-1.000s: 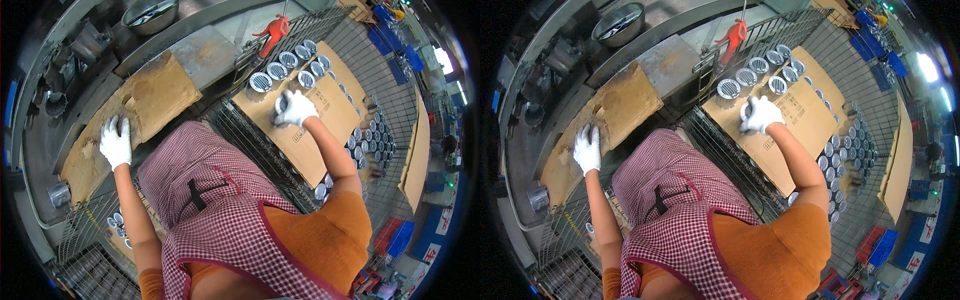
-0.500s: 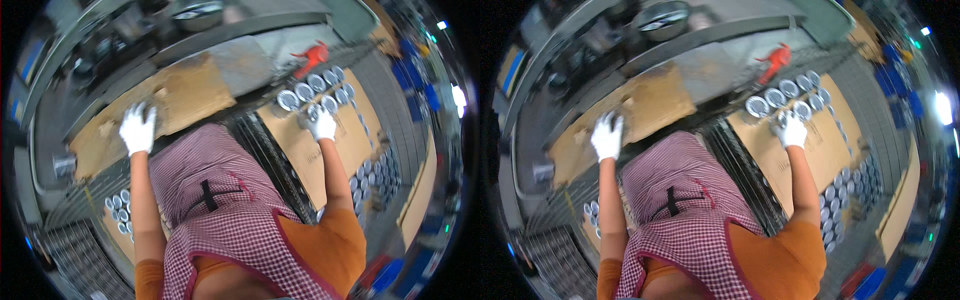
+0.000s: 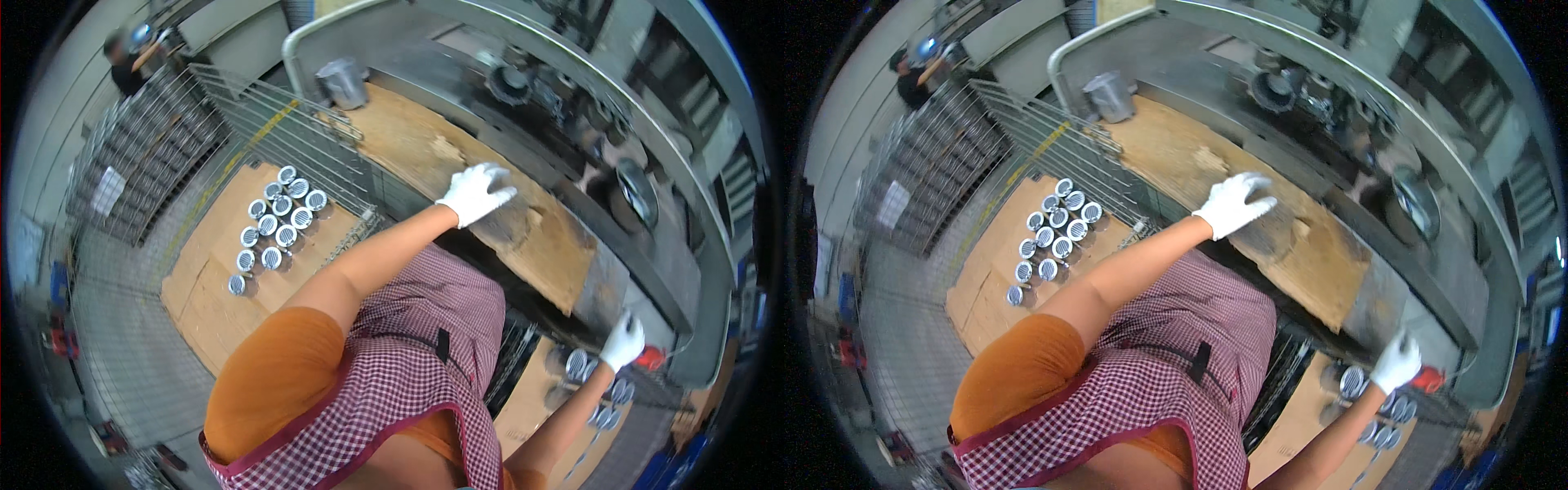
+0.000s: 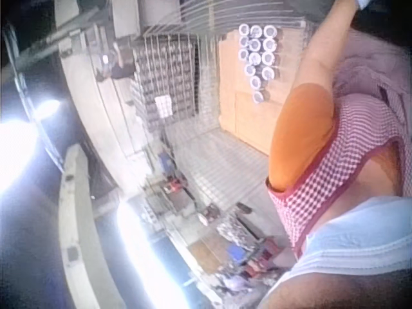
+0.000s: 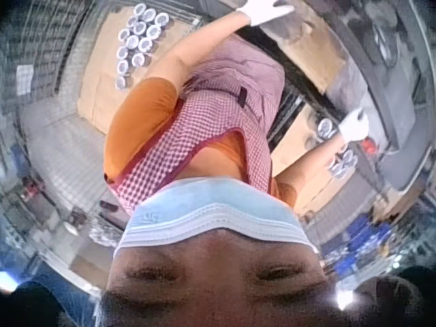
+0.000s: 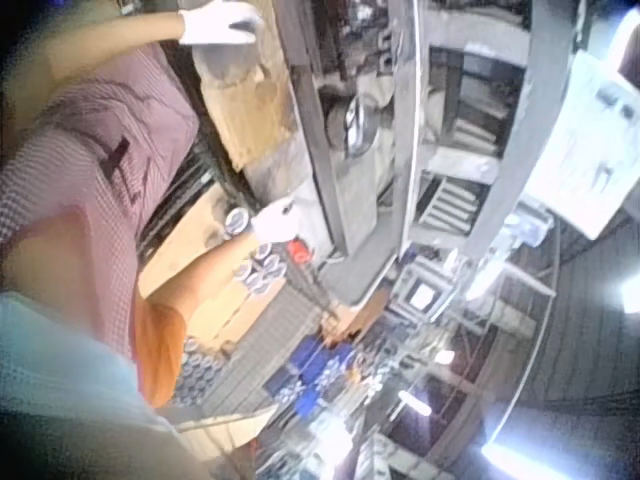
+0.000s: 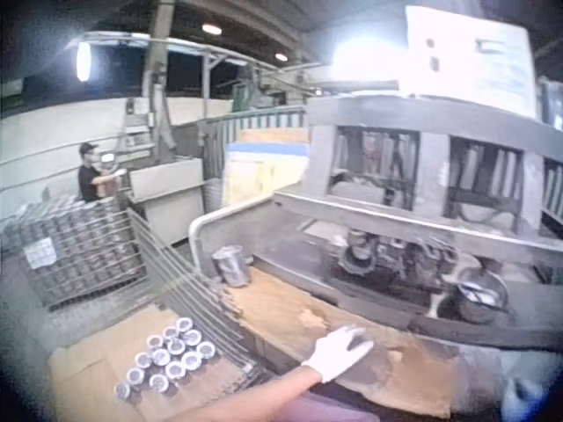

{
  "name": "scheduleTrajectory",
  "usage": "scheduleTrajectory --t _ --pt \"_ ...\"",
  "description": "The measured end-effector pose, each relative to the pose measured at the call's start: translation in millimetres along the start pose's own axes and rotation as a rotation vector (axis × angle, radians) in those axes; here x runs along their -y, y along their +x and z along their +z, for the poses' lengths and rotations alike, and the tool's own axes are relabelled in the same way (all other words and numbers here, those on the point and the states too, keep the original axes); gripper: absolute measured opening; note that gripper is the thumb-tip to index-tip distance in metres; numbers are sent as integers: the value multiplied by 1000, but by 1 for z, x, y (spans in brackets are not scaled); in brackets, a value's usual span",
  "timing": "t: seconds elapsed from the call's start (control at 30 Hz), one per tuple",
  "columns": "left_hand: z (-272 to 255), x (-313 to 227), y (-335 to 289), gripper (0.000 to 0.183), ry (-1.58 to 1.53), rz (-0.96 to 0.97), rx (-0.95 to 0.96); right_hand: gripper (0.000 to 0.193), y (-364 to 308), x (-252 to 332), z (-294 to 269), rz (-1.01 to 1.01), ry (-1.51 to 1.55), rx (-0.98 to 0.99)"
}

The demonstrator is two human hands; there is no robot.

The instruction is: Assembling, inspecting, and cleaning metal motor housings at a factory workstation.

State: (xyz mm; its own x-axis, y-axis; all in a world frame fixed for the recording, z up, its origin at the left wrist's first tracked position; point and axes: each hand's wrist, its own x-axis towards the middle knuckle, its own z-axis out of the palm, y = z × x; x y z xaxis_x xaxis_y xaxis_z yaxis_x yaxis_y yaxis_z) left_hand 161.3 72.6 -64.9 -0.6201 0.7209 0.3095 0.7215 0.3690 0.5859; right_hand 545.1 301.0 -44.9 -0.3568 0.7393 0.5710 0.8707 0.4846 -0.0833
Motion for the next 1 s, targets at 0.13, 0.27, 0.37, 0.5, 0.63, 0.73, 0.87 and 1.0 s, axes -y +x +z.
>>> scheduleTrajectory --t 0.13,0.27,0.37,0.5,0.63,0.73,0.87,1.0 --pt "-106 38 33 59 255 -203 -227 24 -2 -14 11 -46 108 -150" --pt "-195 146 75 60 541 -455 -546 25 -2 -7 13 44 115 -184" --pt "-225 168 59 47 376 -606 -337 24 -1 -4 17 54 117 -209" --pt "-213 188 82 31 677 -462 -184 24 1 -9 27 37 129 -271" --pt "-185 114 61 34 546 -389 -114 30 2 -6 23 53 164 -256" --pt "-134 81 53 25 471 -196 -243 32 3 -30 33 140 131 -256" --pt "-96 25 18 29 303 -56 -487 32 6 -11 23 132 200 -266" --pt "-42 20 13 34 208 232 -462 39 13 -2 22 222 205 -193"
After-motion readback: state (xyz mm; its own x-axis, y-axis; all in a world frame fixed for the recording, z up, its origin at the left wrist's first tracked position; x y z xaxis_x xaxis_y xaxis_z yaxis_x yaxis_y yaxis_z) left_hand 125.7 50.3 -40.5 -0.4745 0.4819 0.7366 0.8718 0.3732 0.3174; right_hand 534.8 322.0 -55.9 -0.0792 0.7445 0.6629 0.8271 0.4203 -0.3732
